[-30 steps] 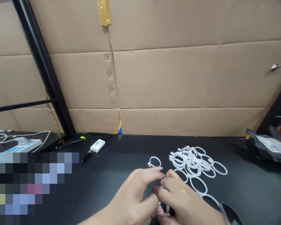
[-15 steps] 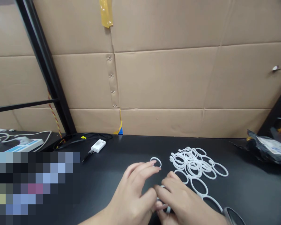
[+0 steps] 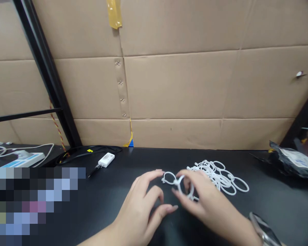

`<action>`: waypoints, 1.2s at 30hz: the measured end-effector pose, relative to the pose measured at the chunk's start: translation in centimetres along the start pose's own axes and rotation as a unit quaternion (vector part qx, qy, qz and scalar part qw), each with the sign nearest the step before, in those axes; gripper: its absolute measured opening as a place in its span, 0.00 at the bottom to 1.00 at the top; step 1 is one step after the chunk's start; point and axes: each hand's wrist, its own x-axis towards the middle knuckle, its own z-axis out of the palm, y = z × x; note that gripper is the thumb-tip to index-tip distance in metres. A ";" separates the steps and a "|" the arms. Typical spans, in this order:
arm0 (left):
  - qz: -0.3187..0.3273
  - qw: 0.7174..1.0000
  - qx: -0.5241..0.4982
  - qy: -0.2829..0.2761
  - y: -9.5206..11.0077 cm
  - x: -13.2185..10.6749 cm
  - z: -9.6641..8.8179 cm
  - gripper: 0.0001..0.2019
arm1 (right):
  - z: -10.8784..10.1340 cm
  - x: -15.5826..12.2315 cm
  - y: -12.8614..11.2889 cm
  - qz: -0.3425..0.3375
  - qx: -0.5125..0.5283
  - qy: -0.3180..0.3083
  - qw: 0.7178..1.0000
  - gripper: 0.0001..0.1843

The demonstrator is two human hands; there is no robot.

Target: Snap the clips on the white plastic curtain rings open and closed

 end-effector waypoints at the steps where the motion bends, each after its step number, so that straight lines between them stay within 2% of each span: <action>1: -0.044 0.999 -0.015 -0.014 0.0 0.1 0.0 0.03 | -0.2 0.4 1.3 0.036 -0.029 0.014 0.999 0.16; 2: -0.081 0.996 -0.030 -0.027 0.1 0.2 0.1 0.03 | -0.4 0.8 2.8 0.055 -0.064 0.038 0.996 0.19; 4: -0.124 0.990 -0.054 -0.044 0.2 0.4 0.3 0.05 | -0.6 1.3 5.6 0.033 -0.157 0.050 0.986 0.22; 6: -0.133 0.987 -0.066 -0.056 0.2 0.5 0.5 0.07 | -0.8 1.6 7.8 0.042 -0.234 0.049 0.970 0.27; 8: -0.126 0.988 -0.069 -0.061 0.2 0.4 0.7 0.09 | -0.9 1.6 8.8 0.050 -0.255 0.049 0.964 0.30; 10: -0.121 0.989 -0.069 -0.059 0.1 0.3 0.9 0.10 | -0.9 1.6 8.6 0.047 -0.244 0.045 0.968 0.30; 12: -0.126 0.988 -0.067 -0.054 0.0 0.2 1.0 0.10 | -0.8 1.6 7.5 0.029 -0.223 0.030 0.974 0.25; 15: -0.143 0.986 -0.070 -0.048 -0.1 0.1 1.1 0.10 | -0.1 1.7 5.3 0.007 -0.133 -0.027 0.991 0.13; 18: -0.152 0.984 -0.076 -0.048 -0.1 0.2 1.2 0.10 | 1.1 1.6 3.7 0.002 -0.041 -0.081 0.996 0.07; 24: -0.138 0.986 -0.078 -0.044 0.1 0.0 1.2 0.12 | 2.6 1.9 3.0 -0.009 -0.015 -0.097 0.995 0.06; 28: -0.139 0.986 -0.080 -0.041 0.1 -0.1 1.2 0.12 | 2.8 2.1 2.9 -0.006 -0.001 -0.094 0.996 0.09; 32: -0.140 0.987 -0.072 -0.036 -0.1 0.0 1.4 0.11 | 3.0 2.0 2.9 -0.011 0.013 -0.104 0.994 0.05; 36: -0.135 0.989 -0.058 -0.025 -0.4 0.0 1.5 0.11 | 2.5 1.5 2.5 -0.019 0.034 -0.111 0.993 0.06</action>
